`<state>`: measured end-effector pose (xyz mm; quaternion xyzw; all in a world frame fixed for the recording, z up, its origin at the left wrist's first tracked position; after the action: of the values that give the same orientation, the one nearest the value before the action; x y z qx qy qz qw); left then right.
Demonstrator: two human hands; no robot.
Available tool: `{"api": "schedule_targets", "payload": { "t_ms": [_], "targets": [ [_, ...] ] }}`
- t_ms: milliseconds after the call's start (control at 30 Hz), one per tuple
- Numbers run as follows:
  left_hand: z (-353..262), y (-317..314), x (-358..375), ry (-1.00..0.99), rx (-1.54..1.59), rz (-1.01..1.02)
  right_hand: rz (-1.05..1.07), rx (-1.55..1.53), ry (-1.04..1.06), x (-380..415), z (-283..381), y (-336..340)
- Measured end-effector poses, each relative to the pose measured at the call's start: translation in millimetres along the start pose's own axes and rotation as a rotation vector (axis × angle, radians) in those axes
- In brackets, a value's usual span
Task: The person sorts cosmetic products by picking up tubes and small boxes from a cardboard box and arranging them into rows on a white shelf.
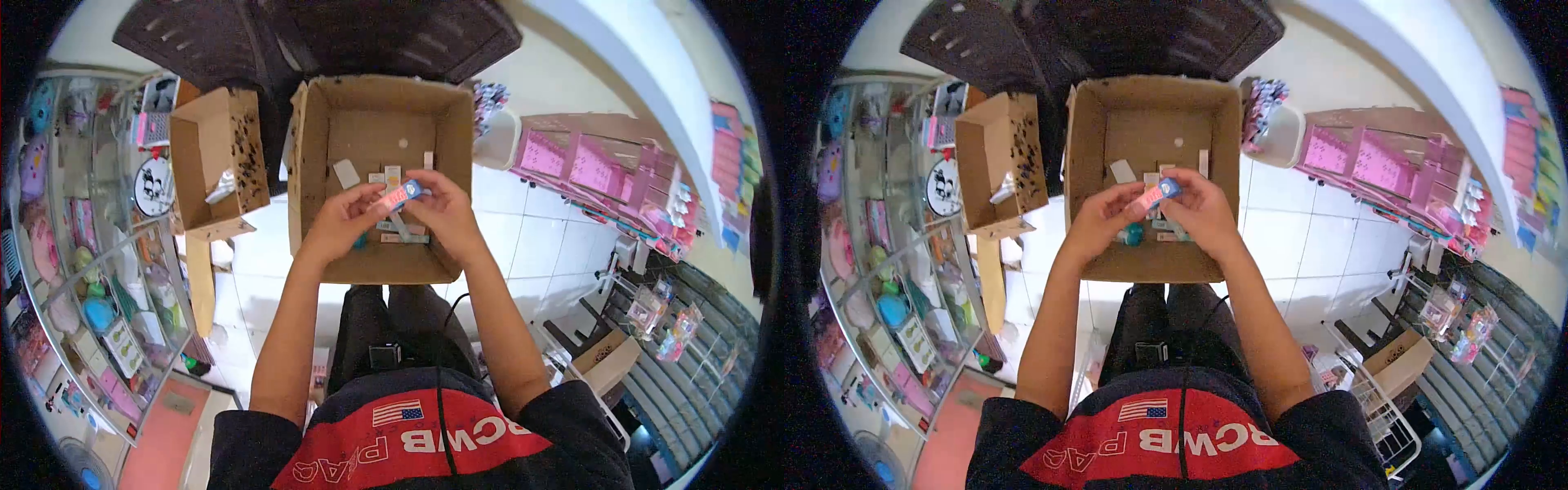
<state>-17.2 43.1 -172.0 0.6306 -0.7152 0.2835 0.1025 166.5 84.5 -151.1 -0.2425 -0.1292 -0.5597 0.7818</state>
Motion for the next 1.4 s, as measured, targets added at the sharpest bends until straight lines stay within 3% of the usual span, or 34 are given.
{"api": "schedule_targets", "payload": {
  "t_ms": [333, 600, 833, 1033, 1133, 1333, 1400],
  "targets": [
    [-76.8, -58.7, 67.9, -0.197, -0.133, 0.108, -0.087, 0.063, 0.301, 84.4, 78.4, -14.0],
    [-136.5, -124.3, 65.8, -0.361, -0.151, 0.257, -0.186, 0.168, 0.518, 133.7, 156.3, 7.6],
    [-185.0, -199.0, 51.4, -0.505, -0.187, 0.363, -0.288, 0.265, 0.669, 171.3, 224.8, 49.6],
    [-181.1, -267.9, 23.6, -0.587, -0.169, 0.424, -0.265, 0.376, 0.680, 193.6, 244.9, 117.8],
    [-185.1, -311.6, 6.9, -0.574, -0.259, 0.377, -0.297, 0.629, 0.815, 205.1, 264.4, 158.7],
    [-219.8, -392.1, -29.2, -0.724, -0.344, 0.231, -0.412, 0.575, 0.883, 222.1, 304.4, 231.4],
    [-238.4, -411.1, -45.0, -0.856, -0.317, 0.131, -0.388, 0.574, 0.890, 213.9, 305.9, 259.1]
  ]
}}
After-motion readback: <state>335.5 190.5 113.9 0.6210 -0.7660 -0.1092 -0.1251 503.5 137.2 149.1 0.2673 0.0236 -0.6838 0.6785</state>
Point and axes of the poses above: each hand's wrist, its own x-axis away from the middle knuckle, its own y-axis out of the back of the hand, z = x × y, the point moved 4 cm from there along -x, towards the middle knuckle, and after that the axes turned 3 degrees about x, right-handed, at the moved point
